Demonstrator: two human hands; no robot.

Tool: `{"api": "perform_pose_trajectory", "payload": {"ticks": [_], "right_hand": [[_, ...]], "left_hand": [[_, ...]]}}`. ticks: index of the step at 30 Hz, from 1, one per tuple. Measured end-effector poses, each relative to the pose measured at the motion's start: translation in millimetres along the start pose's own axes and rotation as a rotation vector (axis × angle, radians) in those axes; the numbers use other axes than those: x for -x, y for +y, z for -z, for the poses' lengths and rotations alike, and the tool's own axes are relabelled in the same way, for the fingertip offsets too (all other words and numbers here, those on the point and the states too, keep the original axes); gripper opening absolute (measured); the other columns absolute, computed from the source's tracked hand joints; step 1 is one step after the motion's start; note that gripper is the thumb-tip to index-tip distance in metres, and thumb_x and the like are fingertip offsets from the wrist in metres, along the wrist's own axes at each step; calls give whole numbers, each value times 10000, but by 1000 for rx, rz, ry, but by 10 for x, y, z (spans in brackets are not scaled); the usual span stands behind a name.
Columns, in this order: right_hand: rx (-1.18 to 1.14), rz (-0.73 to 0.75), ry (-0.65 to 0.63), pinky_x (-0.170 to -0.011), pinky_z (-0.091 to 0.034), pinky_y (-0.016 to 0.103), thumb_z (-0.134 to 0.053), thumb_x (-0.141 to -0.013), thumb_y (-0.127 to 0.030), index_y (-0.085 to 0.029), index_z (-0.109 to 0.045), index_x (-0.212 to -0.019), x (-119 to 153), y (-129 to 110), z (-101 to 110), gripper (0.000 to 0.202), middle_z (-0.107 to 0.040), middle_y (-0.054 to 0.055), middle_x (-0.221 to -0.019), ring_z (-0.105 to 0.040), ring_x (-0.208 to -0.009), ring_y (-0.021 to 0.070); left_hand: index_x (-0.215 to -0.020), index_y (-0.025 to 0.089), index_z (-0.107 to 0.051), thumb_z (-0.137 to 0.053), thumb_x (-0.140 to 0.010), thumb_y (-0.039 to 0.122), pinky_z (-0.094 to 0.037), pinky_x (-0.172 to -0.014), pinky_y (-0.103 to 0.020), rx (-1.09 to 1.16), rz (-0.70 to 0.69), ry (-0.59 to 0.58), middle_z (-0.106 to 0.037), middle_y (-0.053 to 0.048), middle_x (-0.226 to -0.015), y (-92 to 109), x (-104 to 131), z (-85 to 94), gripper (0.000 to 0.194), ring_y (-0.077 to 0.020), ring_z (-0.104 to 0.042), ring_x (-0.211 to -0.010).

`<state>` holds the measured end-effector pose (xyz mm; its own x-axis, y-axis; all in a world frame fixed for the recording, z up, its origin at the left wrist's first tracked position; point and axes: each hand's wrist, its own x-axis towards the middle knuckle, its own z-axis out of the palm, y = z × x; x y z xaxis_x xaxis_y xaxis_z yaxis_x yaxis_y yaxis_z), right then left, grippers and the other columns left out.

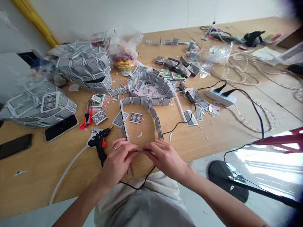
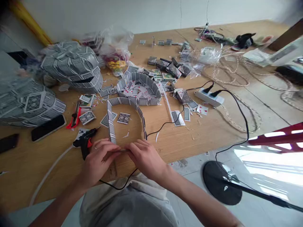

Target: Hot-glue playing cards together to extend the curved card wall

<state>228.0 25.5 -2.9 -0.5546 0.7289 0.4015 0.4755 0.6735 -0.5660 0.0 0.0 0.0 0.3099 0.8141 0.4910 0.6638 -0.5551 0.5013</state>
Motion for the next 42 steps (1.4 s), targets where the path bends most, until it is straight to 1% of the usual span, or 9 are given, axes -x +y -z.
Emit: {"api": "perform_pose_trajectory", "payload": {"ticks": [7,10,13,19,26,29,34,39,42], "right_hand": [[-64,8,-6,-765,-469,329,-634,-1074,-169,-197,-663,-1061,12,18,32,42,-741,12,-864,-651,-773,177],[-82,-2,-27,-792,-481,336,-628,-1083,-200,-191,-669,-1063,-3,5,47,46,-749,25,-892,-663,-808,181],[-87,-6,-36,-791,-491,341,-620,-1087,-205,-184,-677,-1057,-17,-16,58,68,-754,42,-907,-667,-820,188],[-111,-23,-27,-790,-516,334,-604,-1082,-138,-171,-676,-1167,20,-40,33,116,-752,64,-950,-676,-855,192],[-183,-3,12,-810,-536,322,-602,-1046,-40,-177,-670,-1183,69,-15,-11,206,-760,68,-984,-690,-897,195],[-160,14,12,-791,-537,322,-585,-1037,-14,-167,-662,-1175,54,-13,-21,220,-755,73,-980,-677,-877,197],[-117,71,31,-808,-559,342,-592,-1014,4,-166,-669,-1189,44,12,-42,257,-772,86,-1021,-691,-899,211],[-102,138,45,-849,-579,353,-640,-1010,-30,-155,-668,-1250,76,72,-59,272,-779,93,-1071,-713,-959,216],[-114,154,55,-869,-585,353,-639,-1015,-31,-157,-671,-1265,86,90,-74,282,-782,91,-1095,-720,-983,211]], "left_hand": [[-1160,244,-655,-745,-986,141,-512,-1111,-352,35,45,12,-807,40,-956,4,8,-2,221,-158,-757,-967],[-1195,242,-652,-704,-1017,153,-515,-1112,-348,37,38,-9,-817,36,-966,5,-17,22,206,-155,-763,-978],[-1176,228,-666,-701,-1015,137,-503,-1135,-348,60,42,-26,-808,16,-999,11,-16,40,188,-150,-752,-999],[-1157,204,-700,-658,-1014,64,-479,-1168,-370,76,20,-42,-781,-25,-1039,22,29,47,204,-152,-710,-1059],[-1190,202,-679,-695,-990,63,-477,-1175,-422,14,-18,-65,-768,-25,-1039,25,23,39,244,-175,-703,-1092],[-1190,202,-650,-704,-989,69,-474,-1183,-408,-7,-28,-52,-768,-20,-1038,0,27,15,247,-166,-708,-1076],[-1096,203,-597,-670,-999,49,-491,-1169,-382,63,-10,-12,-758,-7,-994,-26,25,-25,196,-145,-710,-998],[-1104,215,-638,-624,-1006,9,-473,-1150,-394,31,-39,-46,-780,4,-1003,0,27,-15,228,-154,-699,-1019],[-1117,229,-661,-644,-1008,41,-446,-1155,-410,-29,-39,-39,-795,12,-993,12,38,0,218,-176,-695,-1052]]}}
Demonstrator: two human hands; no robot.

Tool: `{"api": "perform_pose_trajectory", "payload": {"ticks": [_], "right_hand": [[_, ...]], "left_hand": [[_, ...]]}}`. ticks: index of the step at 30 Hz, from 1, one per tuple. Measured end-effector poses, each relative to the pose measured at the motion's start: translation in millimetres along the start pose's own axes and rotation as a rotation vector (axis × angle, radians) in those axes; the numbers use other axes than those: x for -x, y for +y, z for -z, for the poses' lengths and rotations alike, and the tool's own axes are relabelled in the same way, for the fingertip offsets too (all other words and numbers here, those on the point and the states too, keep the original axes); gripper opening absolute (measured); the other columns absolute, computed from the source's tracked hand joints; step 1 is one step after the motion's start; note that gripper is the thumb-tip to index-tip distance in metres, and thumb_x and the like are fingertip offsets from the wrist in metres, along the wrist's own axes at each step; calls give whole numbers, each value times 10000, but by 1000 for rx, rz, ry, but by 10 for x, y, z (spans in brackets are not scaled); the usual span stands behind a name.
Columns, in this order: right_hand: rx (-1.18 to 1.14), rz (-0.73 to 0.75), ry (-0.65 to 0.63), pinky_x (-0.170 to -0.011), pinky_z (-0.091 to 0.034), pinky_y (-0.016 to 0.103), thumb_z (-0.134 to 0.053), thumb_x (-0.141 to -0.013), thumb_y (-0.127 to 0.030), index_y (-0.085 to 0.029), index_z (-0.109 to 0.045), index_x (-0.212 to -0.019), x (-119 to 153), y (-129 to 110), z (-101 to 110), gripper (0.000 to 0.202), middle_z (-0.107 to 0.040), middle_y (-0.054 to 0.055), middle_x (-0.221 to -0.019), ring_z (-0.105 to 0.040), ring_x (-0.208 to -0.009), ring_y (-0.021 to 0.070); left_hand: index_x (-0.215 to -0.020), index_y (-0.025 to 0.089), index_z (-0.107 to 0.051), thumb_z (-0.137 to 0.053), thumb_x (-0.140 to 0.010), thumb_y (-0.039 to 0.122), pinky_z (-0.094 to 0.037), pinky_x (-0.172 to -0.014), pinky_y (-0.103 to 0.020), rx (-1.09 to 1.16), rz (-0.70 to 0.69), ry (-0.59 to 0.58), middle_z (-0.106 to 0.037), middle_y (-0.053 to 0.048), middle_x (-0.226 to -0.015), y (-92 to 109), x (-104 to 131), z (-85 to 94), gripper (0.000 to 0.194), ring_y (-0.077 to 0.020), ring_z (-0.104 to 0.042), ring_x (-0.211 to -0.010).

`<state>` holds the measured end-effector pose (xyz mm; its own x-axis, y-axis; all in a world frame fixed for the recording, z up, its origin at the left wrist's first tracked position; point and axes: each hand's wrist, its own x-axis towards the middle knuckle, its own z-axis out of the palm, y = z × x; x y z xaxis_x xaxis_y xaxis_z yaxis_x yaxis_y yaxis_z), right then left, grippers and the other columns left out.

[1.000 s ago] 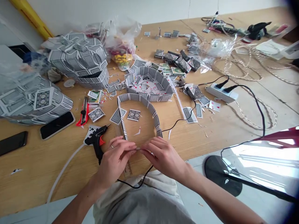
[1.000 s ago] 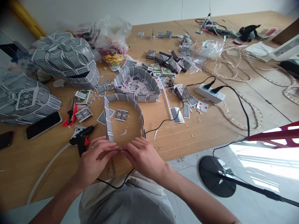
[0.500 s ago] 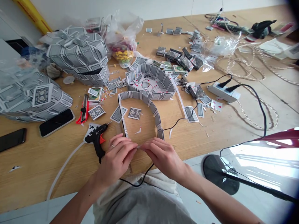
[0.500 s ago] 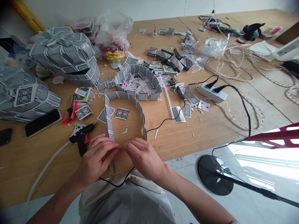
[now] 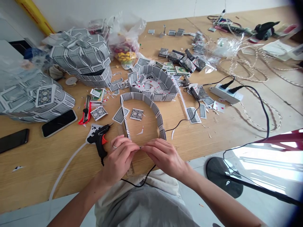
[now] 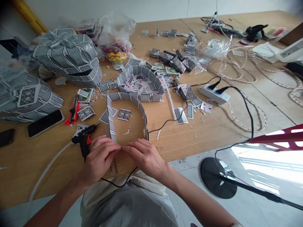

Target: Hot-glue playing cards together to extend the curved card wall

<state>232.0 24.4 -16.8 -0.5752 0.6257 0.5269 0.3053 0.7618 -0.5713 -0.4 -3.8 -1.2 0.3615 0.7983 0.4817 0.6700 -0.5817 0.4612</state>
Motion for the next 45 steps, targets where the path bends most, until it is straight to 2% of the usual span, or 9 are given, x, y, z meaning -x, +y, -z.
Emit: {"api": "perform_pose_trajectory", "payload": {"ticks": [5,13,19,28,38,45], "right_hand": [[19,-5,26,-842,-601,358,-611,-1036,-50,-146,-646,-1350,7,6,-25,330,-788,102,-1074,-727,-958,216],[32,19,-34,-833,-595,381,-499,-1081,-77,-158,-645,-1372,28,26,12,336,-776,119,-1120,-717,-990,231],[77,80,-24,-856,-587,402,-535,-1087,-113,-106,-629,-1413,59,66,1,339,-767,155,-1166,-703,-1044,256],[104,43,9,-810,-594,389,-490,-1095,-93,-165,-631,-1424,55,52,-38,365,-761,130,-1107,-695,-977,233],[141,-9,-3,-820,-589,386,-528,-1086,-107,-175,-661,-1401,71,4,-50,349,-755,123,-1111,-680,-953,230],[190,-30,-2,-789,-577,376,-538,-1087,-111,-177,-696,-1328,43,-12,-59,296,-751,109,-1060,-637,-904,226]], "left_hand": [[-1089,249,-685,-700,-1002,133,-446,-1144,-432,-45,-10,-8,-805,10,-974,-16,7,20,145,-200,-708,-1063],[-1034,253,-695,-688,-993,83,-482,-1071,-404,-27,-18,67,-815,27,-928,-28,-4,-5,175,-187,-724,-974],[-1069,234,-701,-724,-968,57,-494,-1018,-404,-31,-30,92,-823,8,-954,-23,15,-16,205,-190,-704,-940],[-1171,269,-724,-725,-977,72,-522,-934,-389,-46,-84,131,-821,23,-923,-28,-31,5,276,-174,-713,-889],[-1266,258,-729,-761,-969,145,-494,-1052,-437,-162,-95,36,-773,-13,-932,-74,9,33,319,-204,-700,-967],[-1168,207,-733,-763,-965,140,-479,-1089,-445,-232,-125,35,-765,-51,-1009,-30,-66,56,215,-225,-705,-1046]]}}
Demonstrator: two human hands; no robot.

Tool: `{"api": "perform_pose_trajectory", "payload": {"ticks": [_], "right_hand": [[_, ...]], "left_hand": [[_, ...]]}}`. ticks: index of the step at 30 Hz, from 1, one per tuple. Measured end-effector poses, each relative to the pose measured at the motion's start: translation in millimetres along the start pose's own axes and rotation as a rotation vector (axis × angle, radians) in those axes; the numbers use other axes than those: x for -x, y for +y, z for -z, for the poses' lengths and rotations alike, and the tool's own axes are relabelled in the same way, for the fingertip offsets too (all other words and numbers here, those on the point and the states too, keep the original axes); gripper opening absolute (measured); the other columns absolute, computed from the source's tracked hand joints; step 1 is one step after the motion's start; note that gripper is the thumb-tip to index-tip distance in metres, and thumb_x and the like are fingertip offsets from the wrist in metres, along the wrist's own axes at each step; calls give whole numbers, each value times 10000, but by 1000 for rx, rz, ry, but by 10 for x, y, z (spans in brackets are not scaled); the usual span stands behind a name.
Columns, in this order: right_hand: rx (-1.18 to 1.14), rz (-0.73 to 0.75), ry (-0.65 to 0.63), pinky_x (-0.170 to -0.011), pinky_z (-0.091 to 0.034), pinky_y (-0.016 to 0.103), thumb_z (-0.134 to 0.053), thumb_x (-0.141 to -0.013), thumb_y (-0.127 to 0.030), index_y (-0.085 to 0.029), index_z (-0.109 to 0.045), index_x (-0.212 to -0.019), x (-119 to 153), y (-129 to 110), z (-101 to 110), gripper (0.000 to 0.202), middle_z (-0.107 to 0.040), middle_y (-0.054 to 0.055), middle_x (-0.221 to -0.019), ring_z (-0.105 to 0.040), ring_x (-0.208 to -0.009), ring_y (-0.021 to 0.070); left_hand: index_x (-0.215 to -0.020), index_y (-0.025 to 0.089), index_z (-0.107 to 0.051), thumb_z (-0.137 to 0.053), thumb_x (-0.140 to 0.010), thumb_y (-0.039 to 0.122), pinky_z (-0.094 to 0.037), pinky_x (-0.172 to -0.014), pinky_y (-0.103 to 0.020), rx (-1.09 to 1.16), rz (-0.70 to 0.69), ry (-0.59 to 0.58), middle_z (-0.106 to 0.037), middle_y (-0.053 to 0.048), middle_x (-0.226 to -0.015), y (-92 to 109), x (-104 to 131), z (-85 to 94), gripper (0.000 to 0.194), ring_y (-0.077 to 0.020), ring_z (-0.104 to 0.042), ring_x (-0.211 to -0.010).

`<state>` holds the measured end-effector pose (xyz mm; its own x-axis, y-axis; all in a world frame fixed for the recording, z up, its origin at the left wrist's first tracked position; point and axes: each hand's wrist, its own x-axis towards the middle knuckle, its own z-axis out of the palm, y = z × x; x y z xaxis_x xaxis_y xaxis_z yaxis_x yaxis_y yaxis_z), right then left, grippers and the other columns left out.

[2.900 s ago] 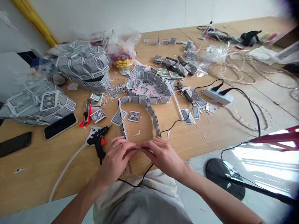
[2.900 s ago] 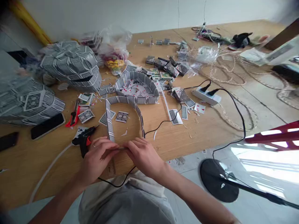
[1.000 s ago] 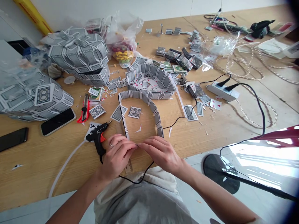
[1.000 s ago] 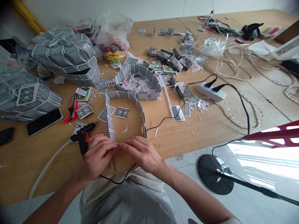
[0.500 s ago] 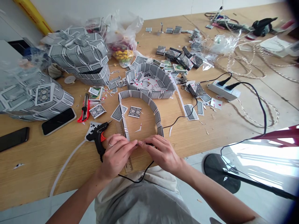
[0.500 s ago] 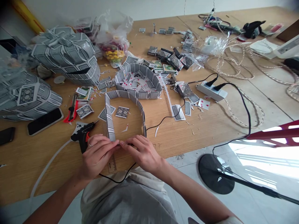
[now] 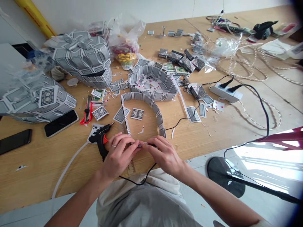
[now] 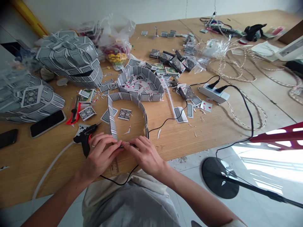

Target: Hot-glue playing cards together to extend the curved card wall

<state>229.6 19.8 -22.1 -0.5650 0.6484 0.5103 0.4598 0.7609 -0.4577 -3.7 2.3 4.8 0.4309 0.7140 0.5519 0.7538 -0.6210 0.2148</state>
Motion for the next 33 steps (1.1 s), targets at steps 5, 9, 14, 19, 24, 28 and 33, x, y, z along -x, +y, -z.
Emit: {"api": "perform_pose_trajectory", "payload": {"ticks": [5,9,14,19,24,28,33], "right_hand": [[6,-10,-29,-848,-596,394,-520,-1098,-125,-190,-680,-1365,-22,-2,19,318,-759,115,-1085,-657,-971,237],[12,3,-69,-989,-590,443,-499,-1112,-143,-170,-639,-1411,-27,-16,34,332,-756,149,-1296,-669,-1213,271],[42,-19,-43,-946,-605,456,-498,-1102,-125,-163,-670,-1346,-31,-37,32,301,-723,178,-1322,-669,-1159,283],[-5,-16,-51,-880,-597,415,-512,-1095,-109,-154,-662,-1335,-55,-51,44,287,-753,130,-1104,-661,-1046,262],[25,-19,-65,-843,-573,391,-509,-1080,-89,-143,-689,-1239,-98,-84,55,247,-756,121,-1032,-656,-979,244],[21,-24,-85,-800,-555,377,-531,-1059,-77,-134,-708,-1169,-139,-102,57,216,-756,113,-991,-643,-904,234],[11,-31,-130,-771,-538,354,-510,-1058,-52,-138,-717,-1144,-158,-96,77,240,-763,78,-939,-666,-855,218]], "left_hand": [[-1079,225,-720,-736,-984,145,-453,-1113,-442,20,34,-25,-778,-24,-1011,21,-26,-12,126,-214,-723,-1057],[-1055,215,-702,-733,-989,156,-441,-1134,-456,42,48,-54,-776,-29,-1029,5,-21,-34,93,-218,-711,-1087],[-1034,213,-688,-731,-993,162,-442,-1137,-463,63,60,-76,-765,-36,-1045,-8,-8,-47,78,-215,-698,-1101],[-1032,207,-691,-737,-990,158,-442,-1128,-464,81,47,-76,-769,-31,-1025,-18,-30,-21,80,-212,-706,-1078],[-1057,217,-712,-725,-1005,196,-448,-1121,-463,88,26,-91,-791,-25,-1040,-56,-45,12,57,-225,-715,-1089],[-1053,216,-715,-722,-1006,188,-436,-1134,-464,103,18,-104,-800,-11,-1024,-72,-39,4,55,-228,-710,-1103],[-986,217,-712,-718,-1009,185,-421,-1136,-459,141,51,-123,-790,14,-952,-65,-70,8,40,-217,-705,-1066]]}}
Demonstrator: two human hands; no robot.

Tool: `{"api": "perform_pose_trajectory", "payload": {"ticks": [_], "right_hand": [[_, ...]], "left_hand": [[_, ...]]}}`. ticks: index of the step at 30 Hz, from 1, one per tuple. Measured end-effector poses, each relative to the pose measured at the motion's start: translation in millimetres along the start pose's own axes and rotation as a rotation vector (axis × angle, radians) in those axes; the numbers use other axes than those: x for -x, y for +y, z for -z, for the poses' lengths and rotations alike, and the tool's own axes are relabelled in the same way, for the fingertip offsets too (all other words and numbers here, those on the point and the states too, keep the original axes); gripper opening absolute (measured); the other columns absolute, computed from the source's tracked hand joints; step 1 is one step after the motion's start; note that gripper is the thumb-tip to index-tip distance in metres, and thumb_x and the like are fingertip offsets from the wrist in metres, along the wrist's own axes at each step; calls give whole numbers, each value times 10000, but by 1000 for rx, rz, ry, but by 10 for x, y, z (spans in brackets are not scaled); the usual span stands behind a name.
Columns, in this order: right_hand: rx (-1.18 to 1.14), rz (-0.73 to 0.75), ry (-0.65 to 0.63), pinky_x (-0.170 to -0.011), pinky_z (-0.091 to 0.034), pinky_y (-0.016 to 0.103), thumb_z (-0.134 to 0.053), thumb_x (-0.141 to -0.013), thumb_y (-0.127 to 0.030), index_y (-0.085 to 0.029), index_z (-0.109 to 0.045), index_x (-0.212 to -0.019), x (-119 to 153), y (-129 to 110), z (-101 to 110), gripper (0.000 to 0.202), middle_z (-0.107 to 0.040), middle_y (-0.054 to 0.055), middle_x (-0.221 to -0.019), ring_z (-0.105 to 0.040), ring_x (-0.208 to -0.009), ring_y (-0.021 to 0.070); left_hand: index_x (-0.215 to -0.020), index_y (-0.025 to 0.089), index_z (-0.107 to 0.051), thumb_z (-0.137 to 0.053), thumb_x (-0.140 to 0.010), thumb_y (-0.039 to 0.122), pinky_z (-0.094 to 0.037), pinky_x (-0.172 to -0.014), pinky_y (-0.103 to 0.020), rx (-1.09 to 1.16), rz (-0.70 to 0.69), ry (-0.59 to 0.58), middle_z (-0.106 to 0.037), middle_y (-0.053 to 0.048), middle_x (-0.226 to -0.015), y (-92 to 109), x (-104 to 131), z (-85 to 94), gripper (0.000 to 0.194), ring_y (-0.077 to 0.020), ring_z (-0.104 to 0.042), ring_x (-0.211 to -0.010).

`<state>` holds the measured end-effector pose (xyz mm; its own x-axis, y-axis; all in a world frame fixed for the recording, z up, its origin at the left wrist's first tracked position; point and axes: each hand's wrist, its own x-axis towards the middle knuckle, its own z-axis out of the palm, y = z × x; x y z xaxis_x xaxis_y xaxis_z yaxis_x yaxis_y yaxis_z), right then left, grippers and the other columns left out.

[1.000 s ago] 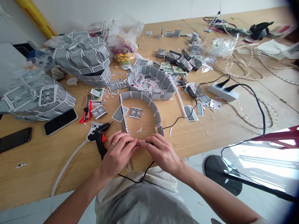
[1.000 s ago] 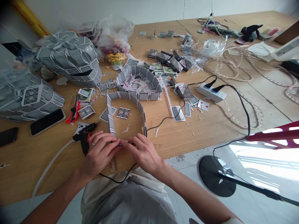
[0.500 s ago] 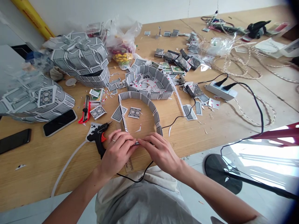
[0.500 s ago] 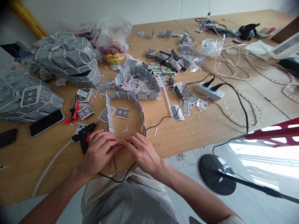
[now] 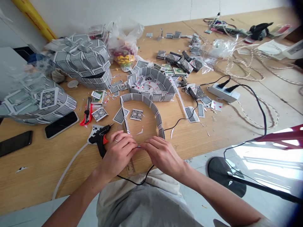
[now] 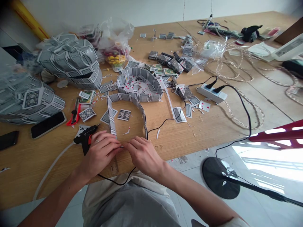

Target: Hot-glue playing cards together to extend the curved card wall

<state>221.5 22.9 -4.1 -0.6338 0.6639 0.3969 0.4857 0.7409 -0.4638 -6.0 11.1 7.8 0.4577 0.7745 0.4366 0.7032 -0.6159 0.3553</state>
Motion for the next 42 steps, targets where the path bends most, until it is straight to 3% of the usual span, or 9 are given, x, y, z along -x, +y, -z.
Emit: {"api": "perform_pose_trajectory", "payload": {"ticks": [6,15,19,21,24,29,42], "right_hand": [[13,-26,-57,-782,-524,337,-536,-1033,-12,-134,-718,-1133,12,15,25,242,-789,67,-949,-722,-851,212],[58,-63,-87,-710,-483,326,-590,-1041,-59,-146,-687,-998,3,-38,21,137,-729,68,-875,-669,-783,217],[76,-61,-127,-707,-489,330,-624,-1040,-78,-151,-690,-1056,-29,-37,73,100,-728,53,-872,-672,-775,217],[67,-69,-102,-731,-515,342,-654,-1055,-174,-149,-688,-1126,-34,-36,98,82,-749,64,-912,-692,-804,226],[42,-89,-12,-778,-553,374,-687,-1050,-313,-143,-675,-1182,-9,-32,113,216,-772,99,-988,-716,-882,251],[-32,-55,105,-878,-581,388,-705,-1036,-215,-162,-681,-1160,74,-26,95,138,-789,90,-1057,-719,-996,246],[-86,-3,173,-931,-598,392,-733,-1003,-129,-165,-680,-1218,160,-9,53,224,-803,87,-1112,-729,-1054,241]], "left_hand": [[-1082,223,-749,-701,-1018,177,-415,-1137,-487,-4,-10,-51,-810,19,-974,40,-37,43,92,-222,-709,-1067],[-908,185,-709,-610,-1051,128,-440,-1132,-444,-68,-58,-61,-755,6,-876,35,-21,19,183,-181,-722,-976],[-995,193,-719,-653,-1040,155,-428,-1144,-459,-58,-45,-44,-774,5,-926,29,1,22,88,-197,-720,-1004],[-1132,198,-721,-684,-1029,169,-414,-1168,-471,-53,-30,-19,-800,-12,-1036,39,29,19,114,-212,-720,-1080],[-1288,196,-688,-717,-1011,169,-410,-1185,-481,-55,-10,36,-802,-47,-1160,66,90,9,280,-230,-709,-1172],[-1264,211,-694,-747,-990,143,-424,-1173,-483,-31,8,71,-815,-25,-1127,114,188,-5,288,-216,-723,-1146],[-1171,186,-719,-768,-952,74,-476,-1118,-464,-45,-19,123,-821,-42,-1088,165,238,-21,250,-211,-749,-1085]]}}
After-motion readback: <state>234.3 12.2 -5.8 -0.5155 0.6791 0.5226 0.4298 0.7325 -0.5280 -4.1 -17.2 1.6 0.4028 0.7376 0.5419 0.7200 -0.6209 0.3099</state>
